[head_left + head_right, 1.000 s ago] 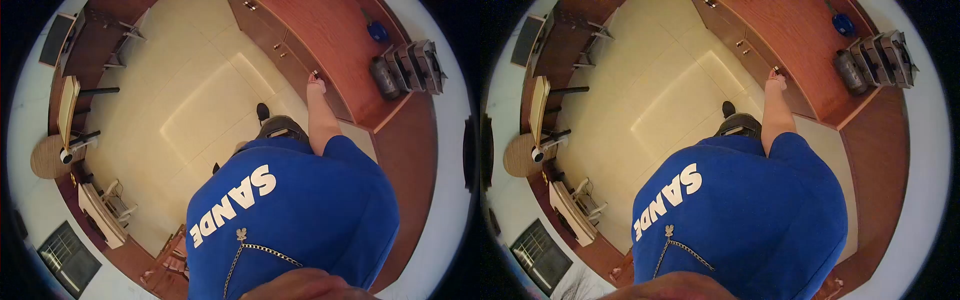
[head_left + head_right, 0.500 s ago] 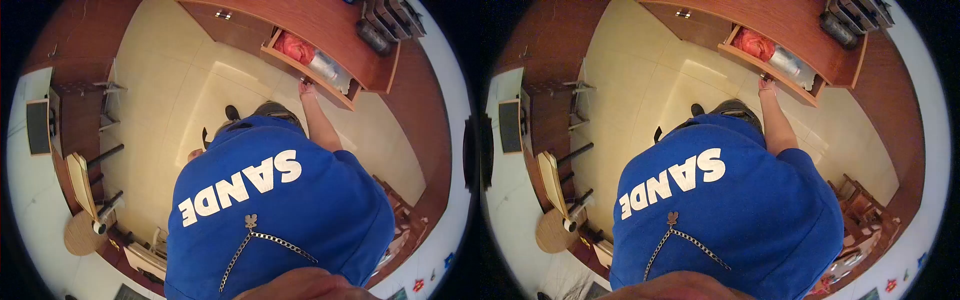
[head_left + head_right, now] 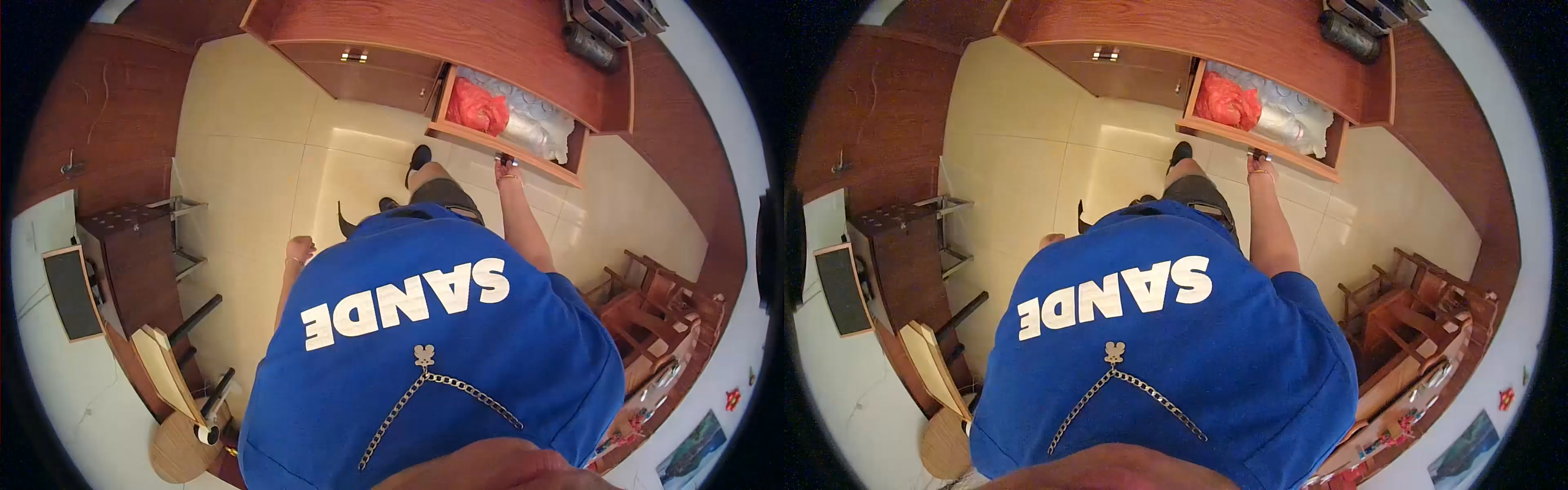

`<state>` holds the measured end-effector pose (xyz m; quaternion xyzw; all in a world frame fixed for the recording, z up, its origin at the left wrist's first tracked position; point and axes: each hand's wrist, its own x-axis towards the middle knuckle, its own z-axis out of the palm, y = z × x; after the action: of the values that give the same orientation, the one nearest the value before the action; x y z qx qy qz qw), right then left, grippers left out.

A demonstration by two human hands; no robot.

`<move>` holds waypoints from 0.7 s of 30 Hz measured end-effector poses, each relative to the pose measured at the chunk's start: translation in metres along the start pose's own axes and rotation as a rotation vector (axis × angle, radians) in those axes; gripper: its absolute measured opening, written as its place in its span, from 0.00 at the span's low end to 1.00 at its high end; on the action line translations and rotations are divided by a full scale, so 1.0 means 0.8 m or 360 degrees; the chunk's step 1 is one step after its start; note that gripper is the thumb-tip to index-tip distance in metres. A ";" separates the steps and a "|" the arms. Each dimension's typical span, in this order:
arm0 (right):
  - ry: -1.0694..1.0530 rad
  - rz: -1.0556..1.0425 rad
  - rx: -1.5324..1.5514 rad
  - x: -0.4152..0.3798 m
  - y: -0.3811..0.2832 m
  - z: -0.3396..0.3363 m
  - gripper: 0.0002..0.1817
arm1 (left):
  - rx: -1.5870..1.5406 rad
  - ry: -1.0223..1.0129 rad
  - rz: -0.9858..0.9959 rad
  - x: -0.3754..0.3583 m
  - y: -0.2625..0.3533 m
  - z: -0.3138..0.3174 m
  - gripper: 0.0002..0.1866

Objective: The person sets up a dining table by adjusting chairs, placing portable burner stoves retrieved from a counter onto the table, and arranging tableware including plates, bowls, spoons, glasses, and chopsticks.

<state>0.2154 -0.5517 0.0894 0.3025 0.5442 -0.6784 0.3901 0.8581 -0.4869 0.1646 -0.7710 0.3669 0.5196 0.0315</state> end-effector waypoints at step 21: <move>-0.0132 -0.0004 -0.0035 0.095 -0.029 0.057 0.10 | -0.0803 -0.0077 0.0116 0.071 0.284 0.023 0.17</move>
<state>0.1574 -0.6088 0.0477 0.2691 0.5354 -0.6847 0.4149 0.7186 -0.6745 0.1845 -0.7281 0.2525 0.6137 -0.1718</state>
